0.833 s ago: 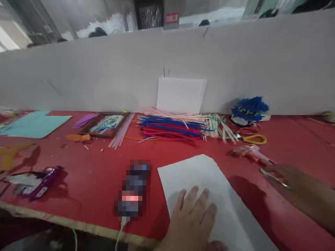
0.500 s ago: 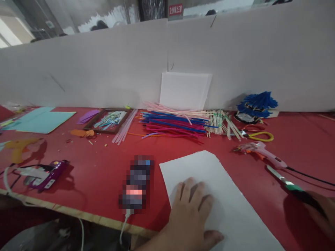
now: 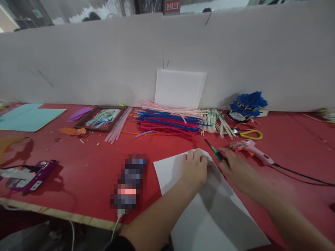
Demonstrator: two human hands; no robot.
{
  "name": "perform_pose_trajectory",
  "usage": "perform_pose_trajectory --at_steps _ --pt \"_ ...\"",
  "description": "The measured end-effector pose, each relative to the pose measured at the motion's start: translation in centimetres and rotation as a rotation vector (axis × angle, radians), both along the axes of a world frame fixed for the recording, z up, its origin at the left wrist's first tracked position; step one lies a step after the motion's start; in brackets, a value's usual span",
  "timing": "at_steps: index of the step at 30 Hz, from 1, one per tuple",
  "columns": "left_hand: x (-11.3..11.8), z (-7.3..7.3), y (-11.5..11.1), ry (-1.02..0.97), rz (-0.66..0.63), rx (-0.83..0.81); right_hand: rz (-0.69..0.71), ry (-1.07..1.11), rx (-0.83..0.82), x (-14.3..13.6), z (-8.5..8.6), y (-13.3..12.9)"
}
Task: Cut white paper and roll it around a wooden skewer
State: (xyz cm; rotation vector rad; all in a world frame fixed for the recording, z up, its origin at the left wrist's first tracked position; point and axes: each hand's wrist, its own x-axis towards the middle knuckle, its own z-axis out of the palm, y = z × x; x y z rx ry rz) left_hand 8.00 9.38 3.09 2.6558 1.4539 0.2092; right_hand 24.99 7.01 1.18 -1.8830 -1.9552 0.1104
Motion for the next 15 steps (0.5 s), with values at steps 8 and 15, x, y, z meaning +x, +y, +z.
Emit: perform_pose_trajectory --at_steps 8,15 --pt "-0.4 -1.2 1.4 -0.078 0.013 0.102 0.059 0.035 -0.081 -0.8 0.6 1.0" --pt "-0.9 -1.2 3.1 -0.059 -0.015 0.148 0.094 -0.028 -0.122 -1.3 0.7 2.2"
